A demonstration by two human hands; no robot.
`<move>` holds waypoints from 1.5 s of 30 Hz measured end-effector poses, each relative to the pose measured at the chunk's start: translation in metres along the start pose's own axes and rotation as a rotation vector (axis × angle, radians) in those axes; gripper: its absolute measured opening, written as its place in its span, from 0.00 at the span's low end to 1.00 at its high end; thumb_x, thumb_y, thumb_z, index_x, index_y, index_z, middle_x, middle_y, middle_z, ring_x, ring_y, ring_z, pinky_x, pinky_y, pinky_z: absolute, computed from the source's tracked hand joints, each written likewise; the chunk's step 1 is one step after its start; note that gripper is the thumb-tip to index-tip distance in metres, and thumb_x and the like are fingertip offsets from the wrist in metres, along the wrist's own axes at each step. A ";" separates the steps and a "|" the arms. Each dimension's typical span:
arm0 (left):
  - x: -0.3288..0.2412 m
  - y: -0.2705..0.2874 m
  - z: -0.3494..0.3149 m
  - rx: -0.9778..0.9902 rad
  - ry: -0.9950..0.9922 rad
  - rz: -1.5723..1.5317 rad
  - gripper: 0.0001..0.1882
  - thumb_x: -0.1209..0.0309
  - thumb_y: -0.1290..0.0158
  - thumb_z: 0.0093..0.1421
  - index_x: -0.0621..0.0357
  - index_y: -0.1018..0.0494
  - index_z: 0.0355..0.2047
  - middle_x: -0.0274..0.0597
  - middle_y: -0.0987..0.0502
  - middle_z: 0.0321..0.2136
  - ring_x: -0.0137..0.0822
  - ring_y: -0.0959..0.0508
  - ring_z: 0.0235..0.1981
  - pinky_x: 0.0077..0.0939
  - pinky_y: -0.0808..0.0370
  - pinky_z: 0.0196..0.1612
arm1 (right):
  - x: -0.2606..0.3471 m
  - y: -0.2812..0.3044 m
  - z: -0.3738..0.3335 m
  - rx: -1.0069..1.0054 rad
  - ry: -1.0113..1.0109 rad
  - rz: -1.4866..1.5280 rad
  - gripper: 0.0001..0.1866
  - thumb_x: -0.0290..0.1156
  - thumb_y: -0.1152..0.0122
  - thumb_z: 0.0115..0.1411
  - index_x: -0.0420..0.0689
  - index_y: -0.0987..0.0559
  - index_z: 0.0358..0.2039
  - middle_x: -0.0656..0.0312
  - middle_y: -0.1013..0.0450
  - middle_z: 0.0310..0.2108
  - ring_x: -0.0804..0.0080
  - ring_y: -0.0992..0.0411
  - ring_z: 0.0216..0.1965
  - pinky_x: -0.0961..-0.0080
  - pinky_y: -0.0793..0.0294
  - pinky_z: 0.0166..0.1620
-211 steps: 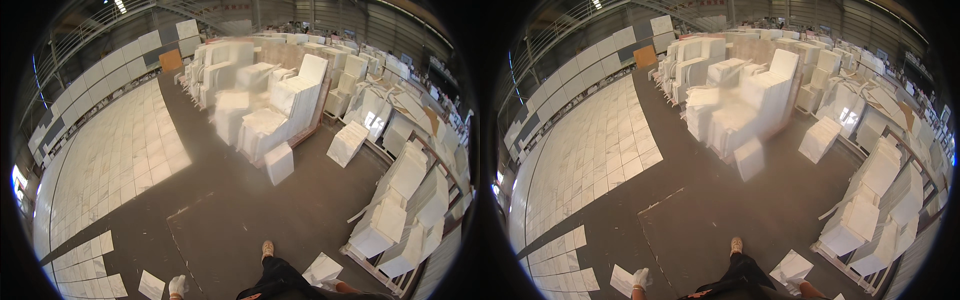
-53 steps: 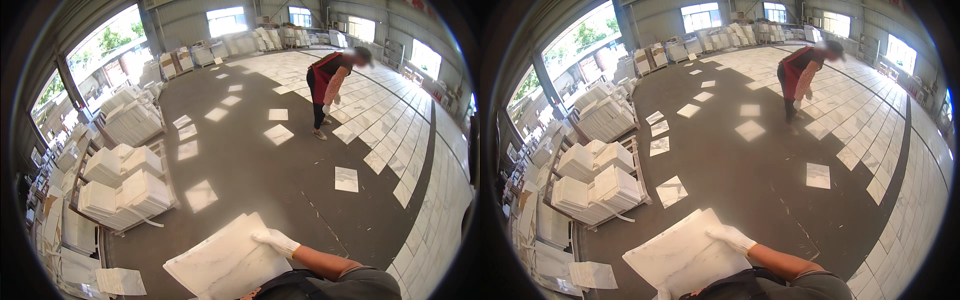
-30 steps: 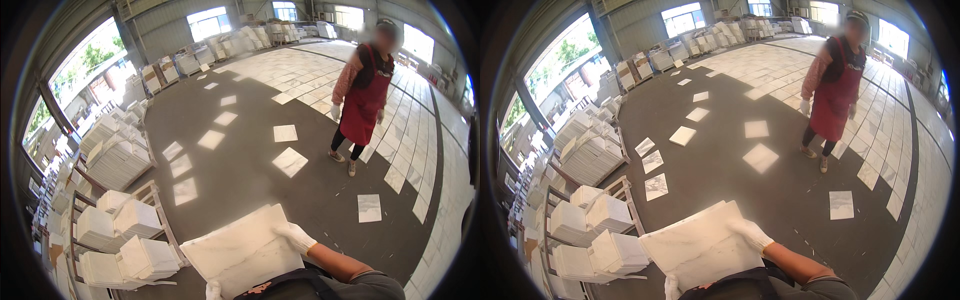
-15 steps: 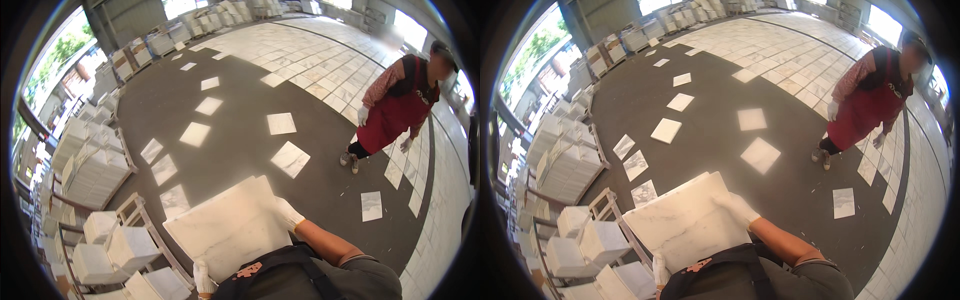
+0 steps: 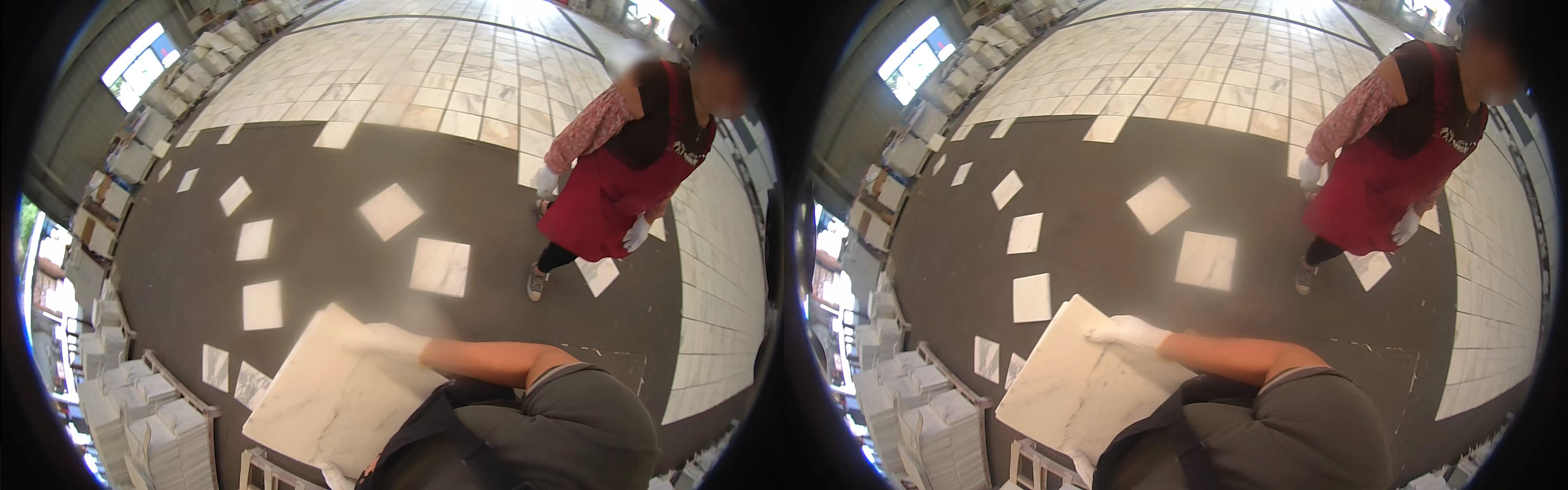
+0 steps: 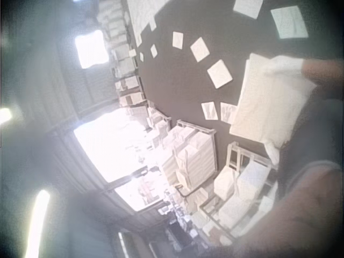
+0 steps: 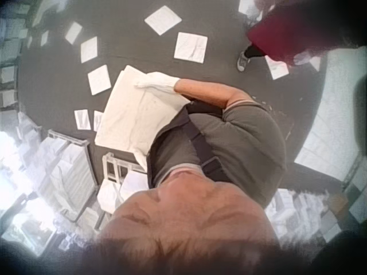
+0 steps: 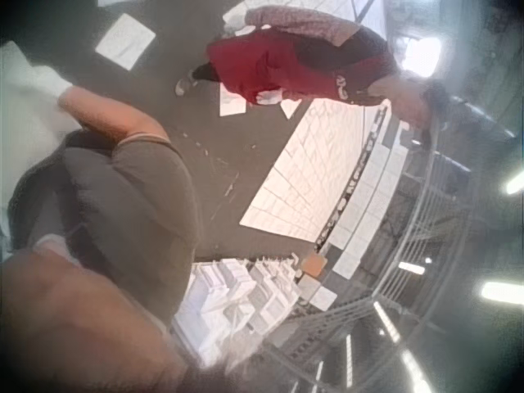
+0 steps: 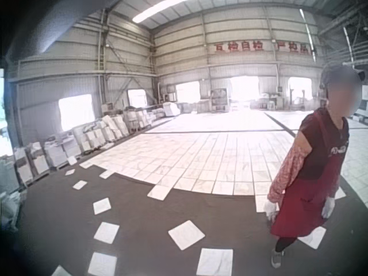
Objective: The person picks up white square tiles from the floor and places them into a grid pattern. They handle the tiles one at a time, aligning each piece with adjacent tiles to form a continuous tiled area.
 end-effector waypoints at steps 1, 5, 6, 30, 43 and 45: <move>-0.012 -0.006 0.023 -0.002 0.018 0.012 0.36 0.48 0.47 0.69 0.65 0.38 0.65 0.51 0.27 0.58 0.45 0.26 0.58 0.44 0.28 0.60 | 0.012 0.003 0.022 -0.007 -0.050 -0.043 0.37 0.55 0.34 0.61 0.35 0.23 0.58 0.53 0.24 0.56 0.68 0.28 0.57 0.72 0.32 0.60; -0.056 -0.027 0.112 0.012 0.032 0.047 0.37 0.48 0.47 0.69 0.65 0.38 0.65 0.51 0.27 0.58 0.44 0.26 0.57 0.43 0.27 0.60 | 0.067 0.000 0.092 -0.083 0.082 -0.276 0.43 0.62 0.36 0.57 0.33 0.24 0.58 0.49 0.25 0.56 0.60 0.29 0.58 0.67 0.34 0.62; -0.066 -0.029 0.134 0.021 0.037 0.059 0.37 0.48 0.47 0.69 0.65 0.38 0.65 0.51 0.27 0.58 0.44 0.26 0.57 0.43 0.27 0.60 | 0.076 0.001 0.110 -0.093 0.074 -0.289 0.44 0.62 0.36 0.57 0.33 0.24 0.58 0.49 0.25 0.56 0.60 0.29 0.58 0.67 0.35 0.63; -0.175 -0.113 0.566 -0.004 0.073 0.631 0.30 0.45 0.49 0.69 0.66 0.24 0.43 0.38 0.23 0.33 0.30 0.26 0.35 0.29 0.27 0.40 | 0.164 0.149 0.465 -0.521 -0.131 0.211 0.32 0.49 0.37 0.64 0.37 0.24 0.59 0.57 0.24 0.54 0.71 0.27 0.53 0.73 0.29 0.55; 0.078 -0.178 0.807 0.426 0.418 0.848 0.36 0.40 0.54 0.67 0.69 0.22 0.41 0.44 0.20 0.31 0.36 0.22 0.30 0.32 0.24 0.34 | 0.043 0.327 0.626 -0.801 -0.599 0.095 0.33 0.47 0.28 0.58 0.34 0.25 0.54 0.54 0.22 0.48 0.66 0.24 0.47 0.69 0.25 0.52; 0.123 -0.176 0.848 0.437 0.394 0.772 0.41 0.35 0.54 0.66 0.71 0.23 0.43 0.42 0.20 0.31 0.32 0.23 0.31 0.29 0.25 0.34 | 0.000 0.354 0.663 -0.801 -0.579 0.115 0.31 0.46 0.29 0.59 0.35 0.25 0.54 0.54 0.22 0.48 0.65 0.23 0.47 0.69 0.24 0.52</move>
Point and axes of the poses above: each hand's wrist, its own z-axis towards the middle knuckle, its own y-axis out of the back of the hand, x = y × z, the point moved 6 cm from there along z, towards the middle knuckle
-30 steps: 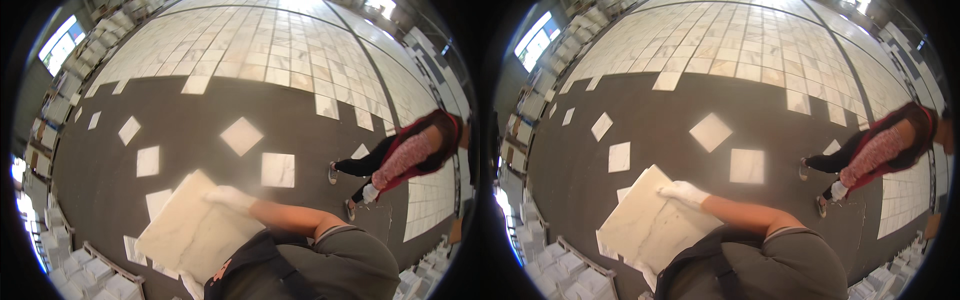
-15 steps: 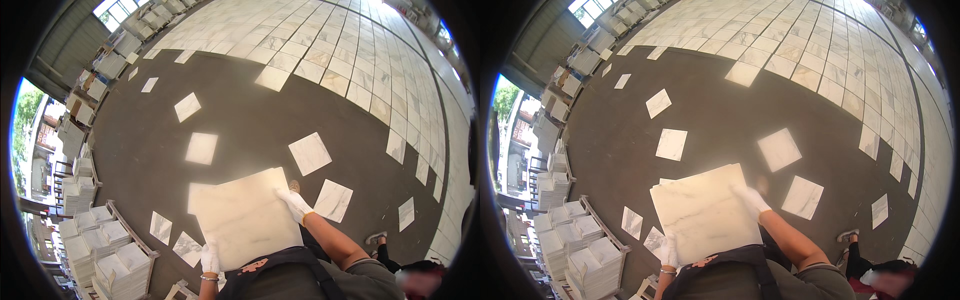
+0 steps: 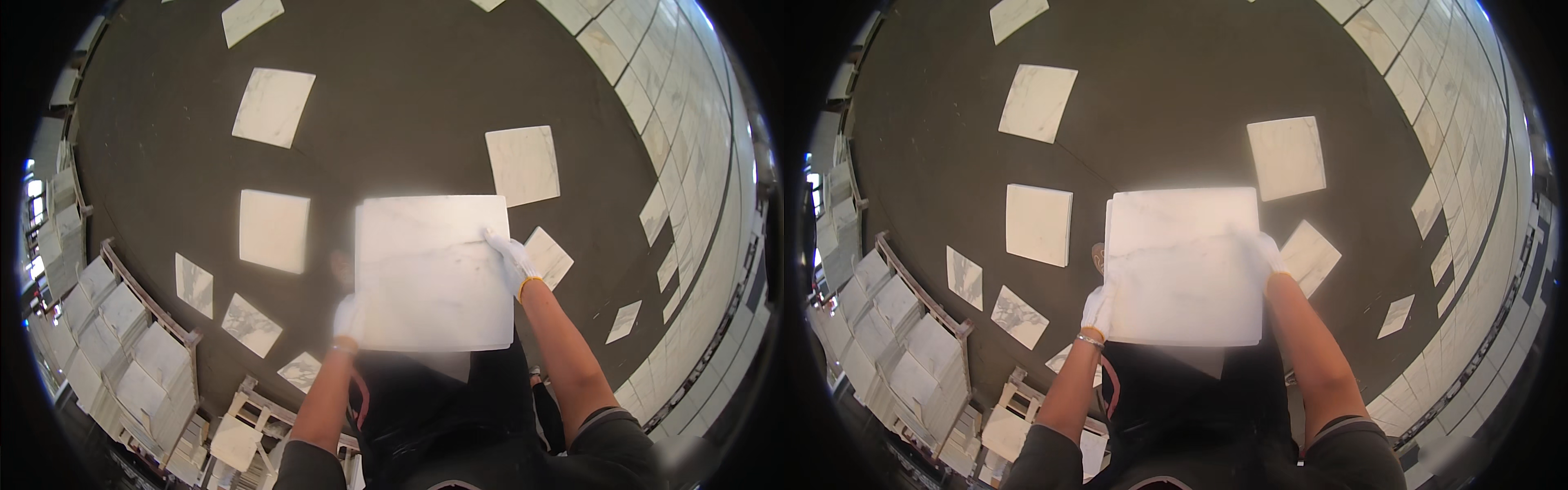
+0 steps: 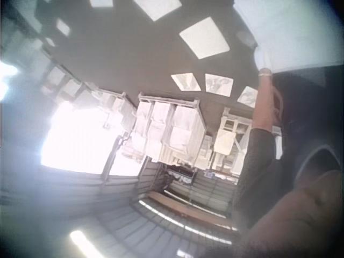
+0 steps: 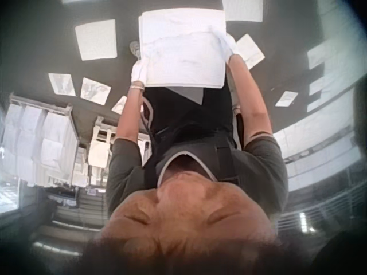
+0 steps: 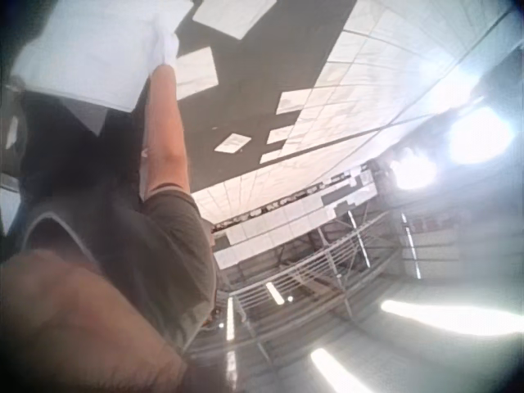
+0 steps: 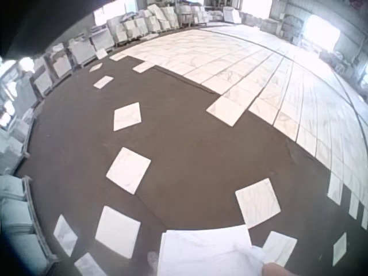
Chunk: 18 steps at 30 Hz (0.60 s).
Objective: The person picks up white square tiles from the floor and places them into a grid pattern. They handle the tiles one at a time, aligning each piece with adjacent tiles to form a continuous tiled area.
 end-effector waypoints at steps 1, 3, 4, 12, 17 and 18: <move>0.014 -0.003 0.030 0.045 0.027 -0.005 0.41 0.35 0.53 0.66 0.71 0.23 0.43 0.43 0.20 0.32 0.32 0.23 0.31 0.29 0.25 0.35 | -0.010 -0.008 0.030 0.005 -0.004 0.008 0.30 0.46 0.30 0.60 0.36 0.24 0.54 0.54 0.22 0.48 0.65 0.23 0.46 0.69 0.24 0.52; 0.040 -0.001 0.089 0.002 0.100 0.042 0.42 0.34 0.53 0.65 0.72 0.22 0.43 0.44 0.19 0.33 0.33 0.23 0.32 0.30 0.25 0.37 | -0.030 -0.023 0.090 0.026 -0.050 0.054 0.27 0.45 0.32 0.62 0.37 0.23 0.53 0.54 0.22 0.48 0.65 0.23 0.46 0.68 0.24 0.51; 0.048 0.001 0.119 -0.016 0.109 -0.009 0.43 0.34 0.53 0.65 0.72 0.22 0.44 0.45 0.19 0.33 0.33 0.23 0.33 0.31 0.25 0.38 | -0.036 -0.031 0.121 0.035 -0.008 0.020 0.27 0.45 0.32 0.62 0.37 0.23 0.53 0.54 0.22 0.48 0.65 0.23 0.46 0.68 0.24 0.51; 0.097 -0.012 0.280 -0.064 0.285 -0.012 0.48 0.28 0.52 0.60 0.74 0.23 0.43 0.51 0.19 0.37 0.39 0.23 0.37 0.34 0.25 0.44 | -0.071 -0.068 0.304 0.020 0.039 0.099 0.32 0.47 0.32 0.62 0.36 0.25 0.57 0.51 0.24 0.52 0.62 0.25 0.51 0.66 0.28 0.57; 0.141 -0.033 0.339 -0.034 0.305 0.106 0.49 0.29 0.53 0.61 0.74 0.26 0.51 0.57 0.20 0.44 0.44 0.22 0.46 0.36 0.28 0.52 | -0.080 -0.077 0.359 -0.009 0.037 0.043 0.32 0.48 0.32 0.61 0.35 0.24 0.55 0.57 0.24 0.48 0.70 0.28 0.48 0.73 0.29 0.53; 0.148 -0.038 0.342 -0.032 0.326 0.095 0.49 0.30 0.53 0.61 0.74 0.26 0.53 0.58 0.20 0.46 0.45 0.22 0.48 0.35 0.28 0.53 | -0.082 -0.077 0.365 -0.006 0.038 0.037 0.32 0.48 0.32 0.61 0.35 0.24 0.55 0.58 0.24 0.48 0.70 0.28 0.48 0.73 0.30 0.53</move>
Point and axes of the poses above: each hand's wrist, its own z-axis towards the middle knuckle, its own y-axis out of the back of the hand, x = y × z, the point moved 6 cm from there along z, towards the middle knuckle
